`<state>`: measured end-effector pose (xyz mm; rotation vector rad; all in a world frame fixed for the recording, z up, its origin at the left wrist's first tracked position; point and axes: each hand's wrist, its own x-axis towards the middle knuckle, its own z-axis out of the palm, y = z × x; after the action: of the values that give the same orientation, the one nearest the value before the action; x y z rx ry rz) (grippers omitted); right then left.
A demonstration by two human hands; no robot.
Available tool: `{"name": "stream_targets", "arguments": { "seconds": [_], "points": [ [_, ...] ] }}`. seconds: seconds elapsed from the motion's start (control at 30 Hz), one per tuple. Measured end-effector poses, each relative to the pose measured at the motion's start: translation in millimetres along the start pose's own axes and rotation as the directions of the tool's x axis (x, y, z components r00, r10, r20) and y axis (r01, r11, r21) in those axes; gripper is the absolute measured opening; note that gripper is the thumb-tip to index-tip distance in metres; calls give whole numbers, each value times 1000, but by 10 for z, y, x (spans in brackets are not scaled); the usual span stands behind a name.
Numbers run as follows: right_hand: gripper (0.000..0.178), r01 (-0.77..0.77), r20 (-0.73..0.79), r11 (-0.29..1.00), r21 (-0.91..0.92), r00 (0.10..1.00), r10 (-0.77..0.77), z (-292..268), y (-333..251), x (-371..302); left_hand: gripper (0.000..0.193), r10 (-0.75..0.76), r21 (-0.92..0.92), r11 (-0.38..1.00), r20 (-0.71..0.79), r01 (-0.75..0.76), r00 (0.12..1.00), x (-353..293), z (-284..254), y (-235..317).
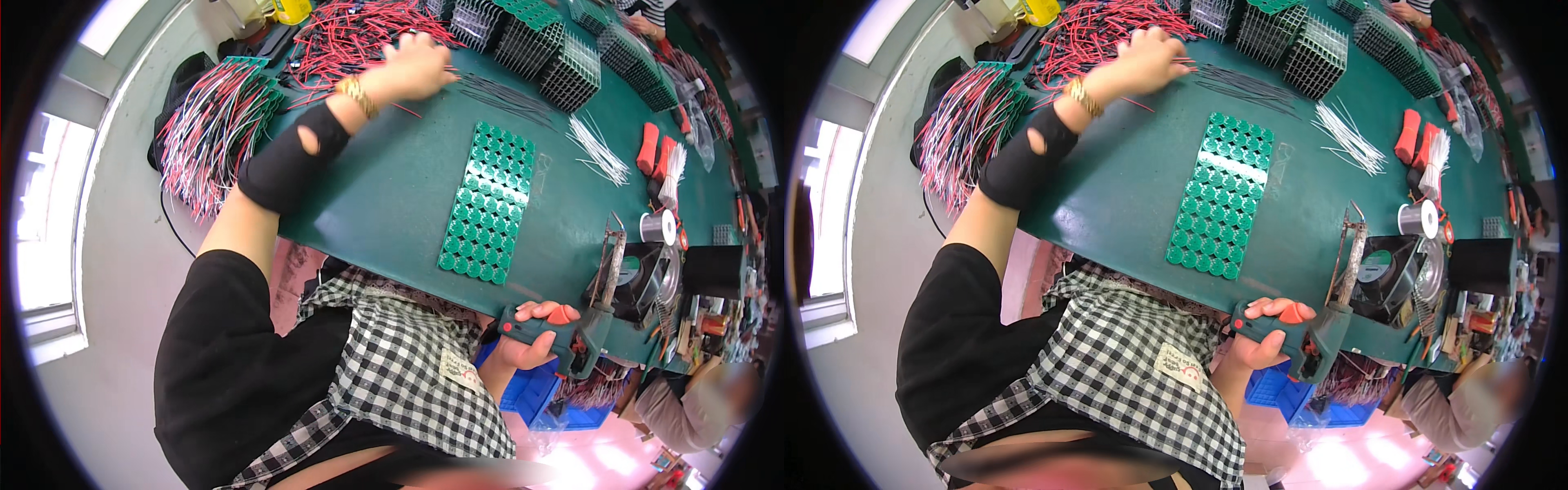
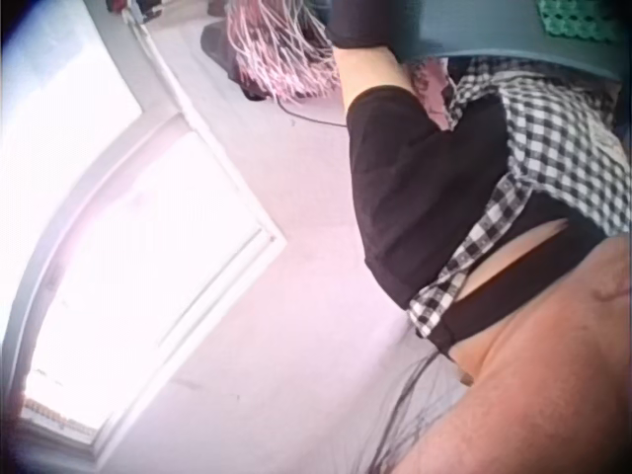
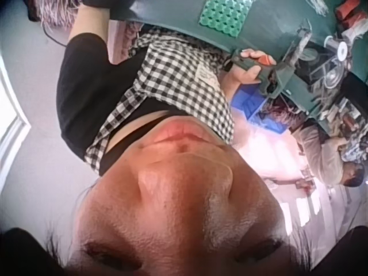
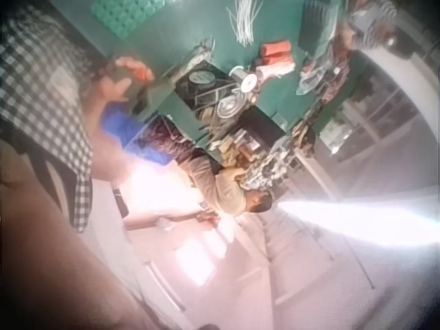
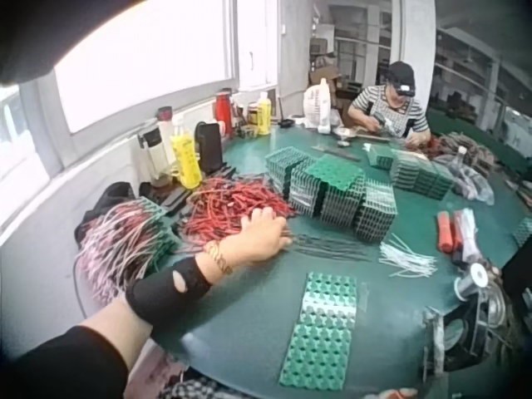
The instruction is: The person solders wires to LED components on a circuit board using a soldering iron.
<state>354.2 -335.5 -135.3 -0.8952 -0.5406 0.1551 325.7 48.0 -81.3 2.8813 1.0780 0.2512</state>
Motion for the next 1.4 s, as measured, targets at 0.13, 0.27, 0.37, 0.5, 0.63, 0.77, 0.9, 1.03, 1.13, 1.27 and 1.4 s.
{"name": "stream_targets", "arguments": {
  "seconds": [0.13, 0.27, 0.37, 0.5, 0.63, 0.77, 0.9, 1.03, 1.13, 1.27, 1.4],
  "points": [
    [46, -12, 13, 1000, 5, 1000, 12, 20, -19, 8, 40, -15, -3, 1000, 145, 15, 989, 212, -115, -223],
    [47, -18, -14, 1000, 20, 1000, 18, 18, -5, 6, 26, 86, -110, 993, 353, -50, 932, 234, -69, -162],
    [47, -32, -22, 999, 32, 999, 33, 7, -15, 15, 18, 214, -71, 977, 273, -202, 938, 58, -14, -159],
    [48, -53, 17, 998, 42, 998, 53, 0, -7, 26, 14, 374, -41, 927, 170, -373, 912, 67, 37, -385],
    [48, -70, 20, 996, 60, 997, 69, 10, -37, 29, 13, 186, -650, 721, -152, -240, 971, 262, 42, -615],
    [48, -82, 18, 996, 35, 997, 81, 16, -54, 4, 23, 31, -808, 534, -275, -248, 961, 380, -53, -655],
    [48, -93, -6, 995, 45, 996, 94, 3, -64, 13, 24, -26, -806, 353, -517, -476, 856, 376, -211, -559],
    [48, -102, -11, 994, 35, 995, 102, -6, -42, 8, 23, -395, -820, -91, -491, -565, 776, 353, -368, -456],
    [48, -88, -20, 996, 30, 996, 89, 25, -52, 5, 20, -441, -704, -420, -394, -573, 807, 347, -527, -451],
    [49, -94, 18, 995, 19, 995, 94, 24, -45, 23, 21, -396, -715, -493, -323, -496, 859, 136, -845, -333],
    [48, -105, 23, 994, 15, 994, 105, 66, -52, 26, 20, -338, -755, -513, -258, -407, 905, 63, -1011, -361]
  ]
}}
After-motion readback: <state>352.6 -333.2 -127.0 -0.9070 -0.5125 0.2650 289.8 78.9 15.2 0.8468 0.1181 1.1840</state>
